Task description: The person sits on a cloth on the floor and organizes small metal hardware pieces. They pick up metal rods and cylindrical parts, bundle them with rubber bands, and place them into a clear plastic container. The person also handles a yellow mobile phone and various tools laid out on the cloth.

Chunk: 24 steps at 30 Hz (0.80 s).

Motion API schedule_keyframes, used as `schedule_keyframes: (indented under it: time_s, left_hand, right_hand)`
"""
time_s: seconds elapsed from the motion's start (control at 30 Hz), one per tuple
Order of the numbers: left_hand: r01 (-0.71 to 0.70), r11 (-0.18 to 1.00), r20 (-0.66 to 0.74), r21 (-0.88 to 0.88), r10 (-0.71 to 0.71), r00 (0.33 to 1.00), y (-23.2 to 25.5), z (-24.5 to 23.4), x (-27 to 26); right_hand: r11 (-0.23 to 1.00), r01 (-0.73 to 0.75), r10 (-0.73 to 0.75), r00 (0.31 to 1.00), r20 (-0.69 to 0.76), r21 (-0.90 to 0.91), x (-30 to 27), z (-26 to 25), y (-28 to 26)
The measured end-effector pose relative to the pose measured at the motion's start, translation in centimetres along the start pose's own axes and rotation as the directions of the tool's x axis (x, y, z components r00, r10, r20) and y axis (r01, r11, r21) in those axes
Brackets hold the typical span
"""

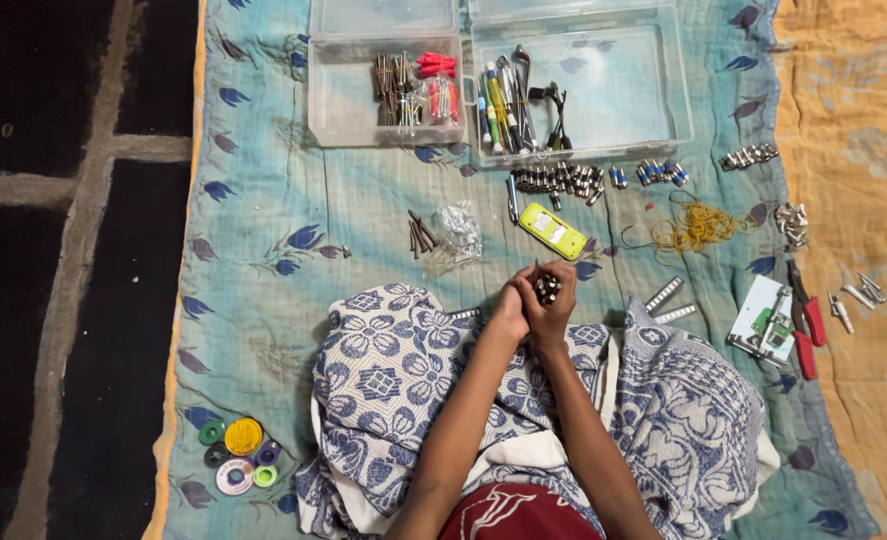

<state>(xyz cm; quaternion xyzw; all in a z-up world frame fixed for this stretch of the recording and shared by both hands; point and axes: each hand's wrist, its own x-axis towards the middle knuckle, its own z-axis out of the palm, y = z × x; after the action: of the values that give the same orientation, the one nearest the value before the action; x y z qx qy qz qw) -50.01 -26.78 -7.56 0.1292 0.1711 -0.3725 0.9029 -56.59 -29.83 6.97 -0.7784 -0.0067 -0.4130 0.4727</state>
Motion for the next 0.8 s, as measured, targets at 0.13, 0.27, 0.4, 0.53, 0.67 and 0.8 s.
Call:
schedule_keyframes:
  time_s: [0.13, 0.27, 0.4, 0.53, 0.67, 0.8]
  left_hand:
    - [-0.036, 0.997, 0.000, 0.067, 0.036, 0.999, 0.7, -0.4, 0.2]
    - [-0.099, 0.987, -0.072, 0.123, 0.108, 0.991, 0.8, -0.6, -0.2]
    - [-0.085, 0.980, -0.069, 0.181, 0.099, 0.993, 1.5, 0.2, -1.6]
    - [-0.080, 0.938, -0.078, 0.337, 0.112, 0.991, 1.7, 3.3, -4.5]
    - [-0.104, 0.918, 0.023, 0.382, 0.104, 0.994, 1.6, 5.9, -8.0]
    - [-0.189, 0.892, 0.107, 0.410, 0.159, 0.981, 1.3, 7.0, -8.3]
  right_hand:
    - [0.980, -0.153, 0.157, 0.987, -0.023, 0.125, -0.8, 0.9, 0.3]
    - [0.966, -0.162, 0.166, 0.986, -0.002, 0.203, -1.1, 1.4, 0.1]
    - [0.972, -0.155, 0.159, 0.987, -0.007, 0.175, -0.8, 1.4, -0.8]
    - [0.961, -0.220, 0.228, 0.973, -0.028, 0.167, -0.2, 1.2, -0.9]
    - [0.951, -0.264, 0.277, 0.959, -0.059, 0.159, -0.2, 1.0, -1.1]
    - [0.937, -0.305, 0.322, 0.943, -0.080, 0.172, 0.7, 1.0, -1.9]
